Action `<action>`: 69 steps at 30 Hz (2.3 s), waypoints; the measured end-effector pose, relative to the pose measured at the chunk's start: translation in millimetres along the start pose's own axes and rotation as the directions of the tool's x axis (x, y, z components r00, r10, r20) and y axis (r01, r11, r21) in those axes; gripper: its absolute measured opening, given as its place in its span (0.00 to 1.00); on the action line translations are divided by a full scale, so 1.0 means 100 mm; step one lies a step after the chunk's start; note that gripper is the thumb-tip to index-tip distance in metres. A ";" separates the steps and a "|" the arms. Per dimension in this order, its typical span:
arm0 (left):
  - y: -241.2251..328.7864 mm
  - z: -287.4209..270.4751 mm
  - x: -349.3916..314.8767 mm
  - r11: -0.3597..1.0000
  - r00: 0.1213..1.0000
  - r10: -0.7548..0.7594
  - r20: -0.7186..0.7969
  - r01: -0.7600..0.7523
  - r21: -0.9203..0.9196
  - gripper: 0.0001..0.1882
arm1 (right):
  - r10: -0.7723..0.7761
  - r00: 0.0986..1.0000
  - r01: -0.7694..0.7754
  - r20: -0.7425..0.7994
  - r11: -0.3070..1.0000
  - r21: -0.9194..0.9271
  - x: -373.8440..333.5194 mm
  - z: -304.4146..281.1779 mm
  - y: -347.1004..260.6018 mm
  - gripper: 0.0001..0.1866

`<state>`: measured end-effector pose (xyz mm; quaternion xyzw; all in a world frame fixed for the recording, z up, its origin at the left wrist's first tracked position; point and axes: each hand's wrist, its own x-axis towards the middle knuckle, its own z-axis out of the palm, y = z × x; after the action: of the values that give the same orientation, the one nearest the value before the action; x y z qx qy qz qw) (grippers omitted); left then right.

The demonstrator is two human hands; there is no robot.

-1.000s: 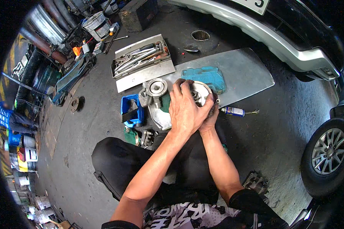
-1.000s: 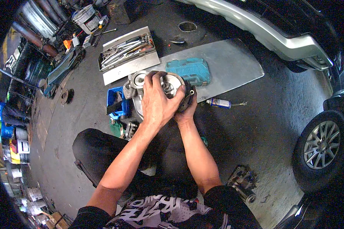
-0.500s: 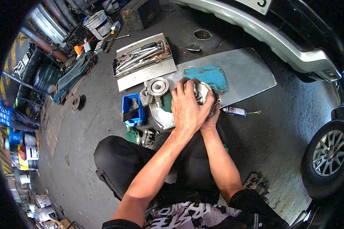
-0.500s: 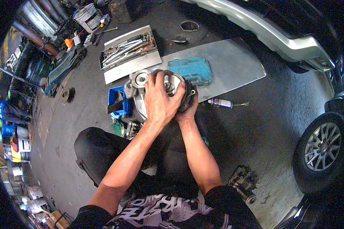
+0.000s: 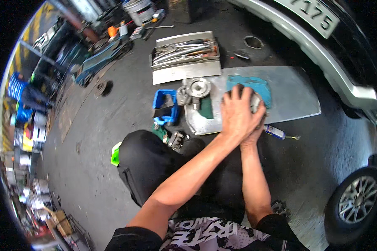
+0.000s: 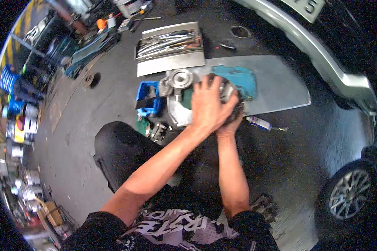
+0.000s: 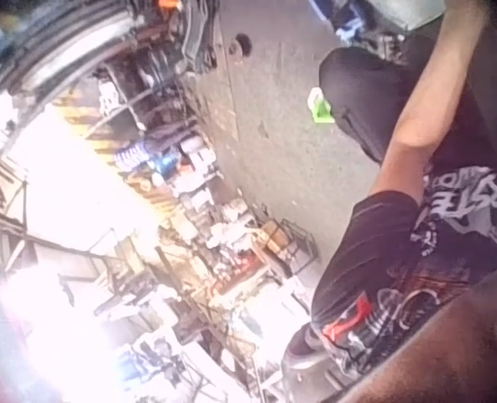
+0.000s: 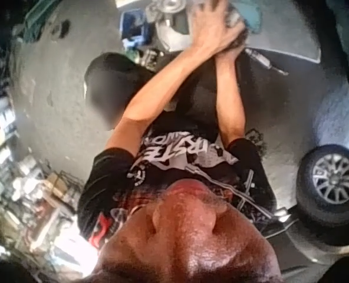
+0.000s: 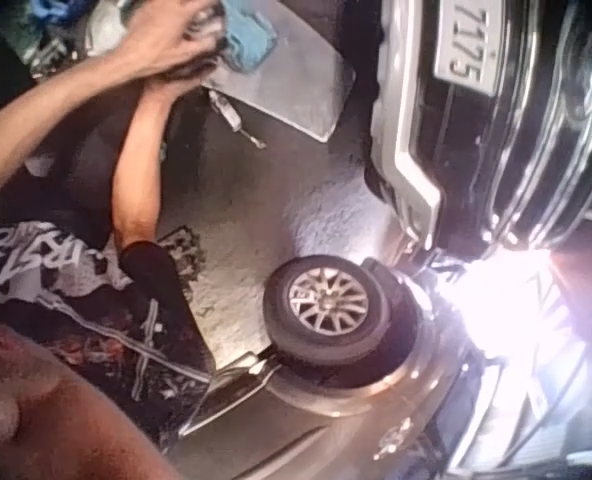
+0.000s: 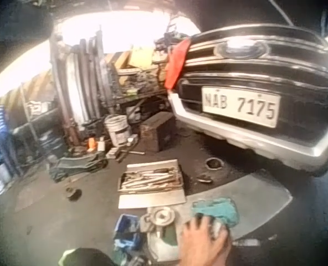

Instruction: Assemble the housing components of a vehicle turbocharger.

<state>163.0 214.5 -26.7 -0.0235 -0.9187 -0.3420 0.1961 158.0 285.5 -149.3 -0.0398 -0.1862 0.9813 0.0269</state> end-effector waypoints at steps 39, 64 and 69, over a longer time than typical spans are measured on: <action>-2.66 1.20 -0.30 0.287 0.570 -0.810 0.137 0.589 -0.756 0.19 | 0.412 0.755 -0.633 -0.509 0.660 -0.404 0.89 -0.90 1.14 0.22; -2.26 1.37 0.13 0.517 0.548 -0.813 0.196 0.834 -0.191 0.29 | 0.151 0.786 -0.445 -0.600 0.811 -0.380 0.90 -1.22 0.97 0.19; -2.12 1.46 0.15 0.563 0.572 -0.805 0.158 0.820 -0.099 0.32 | 0.207 0.744 -0.505 -0.636 0.797 -0.331 0.88 -1.30 0.89 0.19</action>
<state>61.2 143.8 -253.4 0.3700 -0.8035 -0.4654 -0.0298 78.9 255.7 -308.2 -0.3722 -0.3967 0.8299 -0.1242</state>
